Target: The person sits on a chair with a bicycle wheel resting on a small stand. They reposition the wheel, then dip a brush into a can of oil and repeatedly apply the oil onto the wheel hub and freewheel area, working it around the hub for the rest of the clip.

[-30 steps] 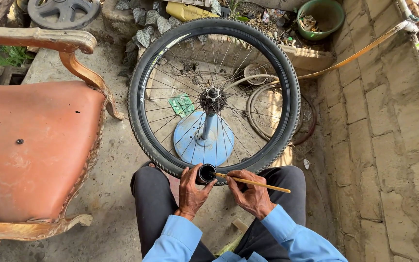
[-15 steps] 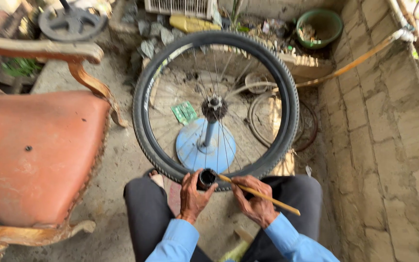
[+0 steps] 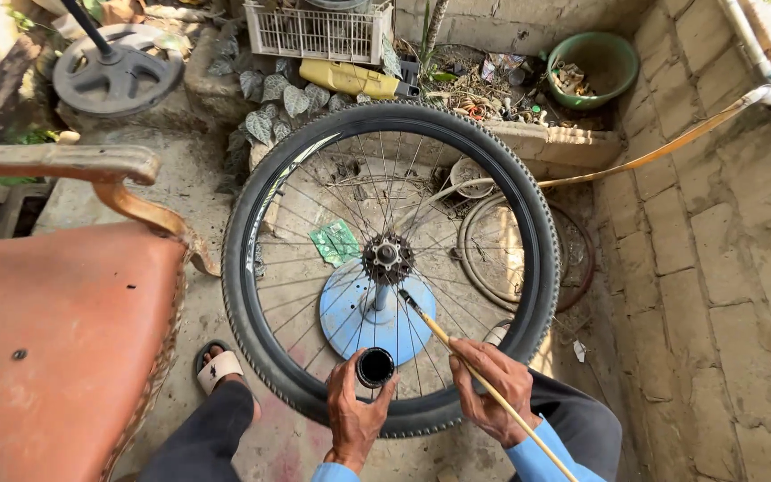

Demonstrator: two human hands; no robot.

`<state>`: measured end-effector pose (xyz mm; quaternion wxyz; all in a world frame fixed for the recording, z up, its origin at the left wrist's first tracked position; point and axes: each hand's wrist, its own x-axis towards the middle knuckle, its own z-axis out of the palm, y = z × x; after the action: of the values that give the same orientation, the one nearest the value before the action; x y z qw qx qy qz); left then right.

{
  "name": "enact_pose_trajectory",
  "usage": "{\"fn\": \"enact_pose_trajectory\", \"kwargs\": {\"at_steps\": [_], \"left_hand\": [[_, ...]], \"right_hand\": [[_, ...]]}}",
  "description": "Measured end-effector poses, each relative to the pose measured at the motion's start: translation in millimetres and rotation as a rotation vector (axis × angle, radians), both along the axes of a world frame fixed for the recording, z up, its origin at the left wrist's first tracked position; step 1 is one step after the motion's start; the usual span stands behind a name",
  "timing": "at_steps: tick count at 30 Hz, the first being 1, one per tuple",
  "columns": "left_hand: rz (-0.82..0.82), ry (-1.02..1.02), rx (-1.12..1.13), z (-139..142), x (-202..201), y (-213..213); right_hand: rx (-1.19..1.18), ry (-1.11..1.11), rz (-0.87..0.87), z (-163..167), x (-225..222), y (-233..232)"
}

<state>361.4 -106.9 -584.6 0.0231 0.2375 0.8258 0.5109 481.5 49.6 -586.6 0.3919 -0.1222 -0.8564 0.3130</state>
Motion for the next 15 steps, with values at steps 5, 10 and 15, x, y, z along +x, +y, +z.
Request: {"fn": "enact_pose_trajectory", "kwargs": {"at_steps": [5,10,15], "left_hand": [[-0.032,0.049,0.000,-24,-26,12],[-0.026,0.181,-0.012,-39,-33,16],[-0.014,-0.024,-0.015,-44,-29,17]], "right_hand": [[-0.003,-0.058,0.042,-14,-32,18],[0.022,-0.068,0.041,-31,-43,25],[0.042,-0.079,0.029,-39,-47,27]]}}
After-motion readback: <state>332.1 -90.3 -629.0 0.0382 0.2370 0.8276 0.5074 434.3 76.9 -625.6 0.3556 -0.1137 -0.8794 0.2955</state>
